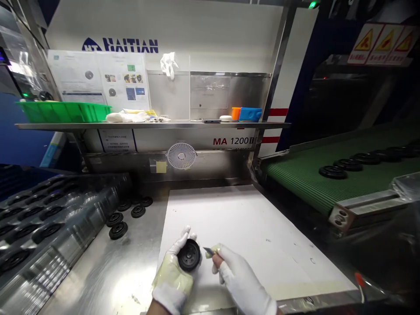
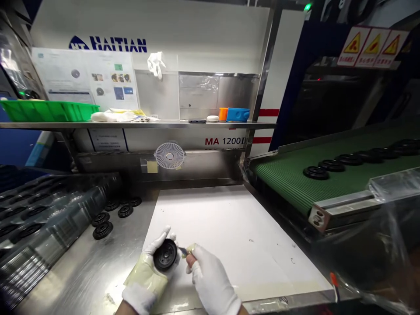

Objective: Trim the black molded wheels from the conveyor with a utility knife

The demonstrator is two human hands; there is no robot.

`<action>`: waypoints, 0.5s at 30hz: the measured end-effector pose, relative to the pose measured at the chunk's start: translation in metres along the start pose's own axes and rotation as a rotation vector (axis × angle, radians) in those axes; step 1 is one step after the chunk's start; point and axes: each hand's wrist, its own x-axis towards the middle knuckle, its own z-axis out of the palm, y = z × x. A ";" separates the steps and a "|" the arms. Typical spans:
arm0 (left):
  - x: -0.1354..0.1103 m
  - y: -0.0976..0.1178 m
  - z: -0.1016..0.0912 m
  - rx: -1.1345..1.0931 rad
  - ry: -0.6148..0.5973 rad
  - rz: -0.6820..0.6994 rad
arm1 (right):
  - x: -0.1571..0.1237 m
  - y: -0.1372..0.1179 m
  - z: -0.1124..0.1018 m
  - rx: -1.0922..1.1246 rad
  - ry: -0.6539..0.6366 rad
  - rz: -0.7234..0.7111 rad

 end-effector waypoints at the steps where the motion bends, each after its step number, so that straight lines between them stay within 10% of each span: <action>1: -0.001 -0.004 0.004 0.026 -0.043 0.061 | 0.000 0.003 0.004 -0.015 -0.007 0.008; 15: 0.008 0.002 0.009 -0.041 -0.060 -0.101 | -0.001 -0.006 0.015 -0.363 0.089 -0.017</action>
